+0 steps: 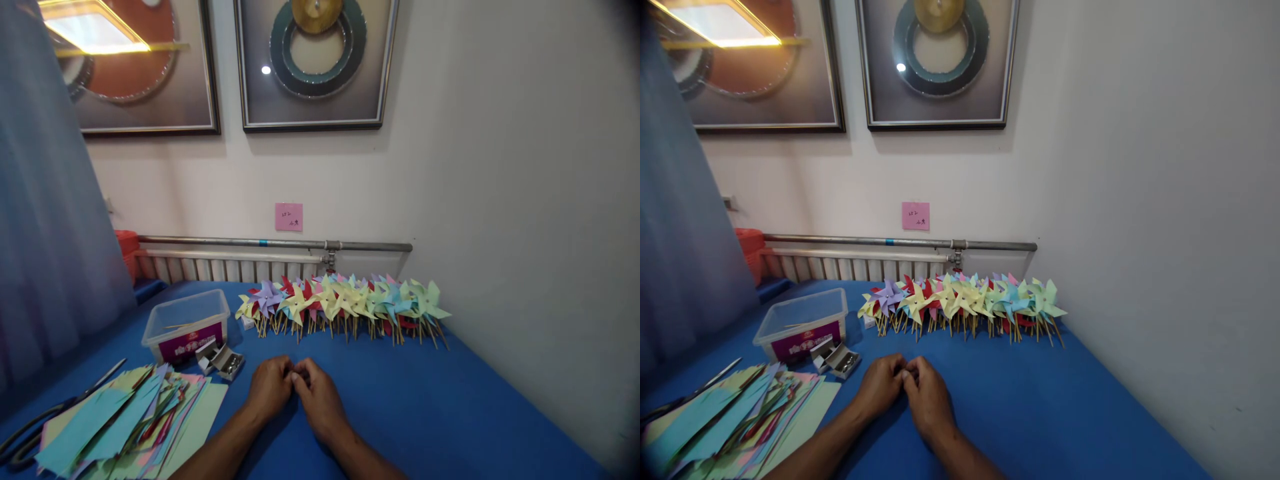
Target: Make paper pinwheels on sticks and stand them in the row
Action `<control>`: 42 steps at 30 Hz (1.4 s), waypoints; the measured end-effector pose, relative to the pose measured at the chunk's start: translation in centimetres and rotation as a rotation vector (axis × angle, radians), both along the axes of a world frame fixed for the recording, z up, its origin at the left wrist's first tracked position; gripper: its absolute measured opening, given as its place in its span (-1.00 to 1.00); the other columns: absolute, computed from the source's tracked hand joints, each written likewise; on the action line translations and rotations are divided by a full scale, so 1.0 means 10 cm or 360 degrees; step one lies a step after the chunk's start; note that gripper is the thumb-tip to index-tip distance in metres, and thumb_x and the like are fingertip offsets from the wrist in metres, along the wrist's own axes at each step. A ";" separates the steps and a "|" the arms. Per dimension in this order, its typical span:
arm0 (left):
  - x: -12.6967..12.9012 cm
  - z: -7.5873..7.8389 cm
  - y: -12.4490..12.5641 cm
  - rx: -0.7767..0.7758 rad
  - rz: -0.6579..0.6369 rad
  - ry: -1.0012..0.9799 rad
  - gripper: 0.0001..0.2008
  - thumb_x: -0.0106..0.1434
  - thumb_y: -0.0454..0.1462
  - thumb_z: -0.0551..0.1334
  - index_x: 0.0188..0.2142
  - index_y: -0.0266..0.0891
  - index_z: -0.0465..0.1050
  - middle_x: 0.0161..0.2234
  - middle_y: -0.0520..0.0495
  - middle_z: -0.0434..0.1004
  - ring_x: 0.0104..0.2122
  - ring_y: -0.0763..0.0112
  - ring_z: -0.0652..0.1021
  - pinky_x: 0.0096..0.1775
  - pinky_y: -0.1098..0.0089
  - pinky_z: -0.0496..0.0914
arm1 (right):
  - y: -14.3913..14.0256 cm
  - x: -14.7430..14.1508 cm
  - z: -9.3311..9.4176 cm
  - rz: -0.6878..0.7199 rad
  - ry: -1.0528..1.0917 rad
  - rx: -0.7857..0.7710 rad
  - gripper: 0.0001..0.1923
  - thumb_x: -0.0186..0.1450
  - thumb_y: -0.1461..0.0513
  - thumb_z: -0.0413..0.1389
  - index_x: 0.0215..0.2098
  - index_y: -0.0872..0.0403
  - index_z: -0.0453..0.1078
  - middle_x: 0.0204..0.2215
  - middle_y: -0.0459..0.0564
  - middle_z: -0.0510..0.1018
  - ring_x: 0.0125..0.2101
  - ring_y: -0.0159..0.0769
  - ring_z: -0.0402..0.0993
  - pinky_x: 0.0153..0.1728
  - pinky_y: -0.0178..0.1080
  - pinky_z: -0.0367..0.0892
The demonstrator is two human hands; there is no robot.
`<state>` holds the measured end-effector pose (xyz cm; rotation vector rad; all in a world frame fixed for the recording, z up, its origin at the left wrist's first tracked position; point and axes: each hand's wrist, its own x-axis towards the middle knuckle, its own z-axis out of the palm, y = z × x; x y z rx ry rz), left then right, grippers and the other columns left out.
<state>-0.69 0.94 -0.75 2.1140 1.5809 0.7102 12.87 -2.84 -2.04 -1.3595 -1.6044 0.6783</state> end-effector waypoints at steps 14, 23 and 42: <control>-0.01 0.00 0.00 -0.0019 -0.0003 0.0027 -0.85 0.22 -0.40 0.17 -0.36 -0.23 0.53 -0.34 -0.05 0.65 -0.32 0.38 0.54 -0.33 0.42 0.15 | 0.00 0.00 0.01 0.0007 0.0008 -0.0005 -0.86 0.35 0.20 0.05 -0.25 0.01 0.45 -0.29 -0.04 0.66 -0.29 -0.23 0.56 -0.25 -0.27 0.33; 0.00 0.02 -0.02 -0.0020 -0.0011 0.0000 -0.83 0.22 -0.40 0.17 -0.36 -0.23 0.54 -0.34 -0.04 0.66 -0.32 0.37 0.55 -0.32 0.42 0.17 | 0.00 0.00 -0.01 -0.0010 -0.0006 0.0007 -0.84 0.35 0.19 0.06 -0.25 0.00 0.48 -0.29 -0.04 0.66 -0.28 -0.22 0.55 -0.26 -0.27 0.33; 0.00 0.02 -0.02 -0.0025 0.0014 0.0000 -0.85 0.22 -0.40 0.18 -0.37 -0.23 0.54 -0.34 -0.05 0.66 -0.31 0.38 0.55 -0.32 0.42 0.15 | -0.01 0.00 0.01 0.0001 0.0009 -0.0007 -0.85 0.34 0.20 0.06 -0.24 0.01 0.48 -0.29 -0.04 0.66 -0.29 -0.23 0.55 -0.25 -0.27 0.33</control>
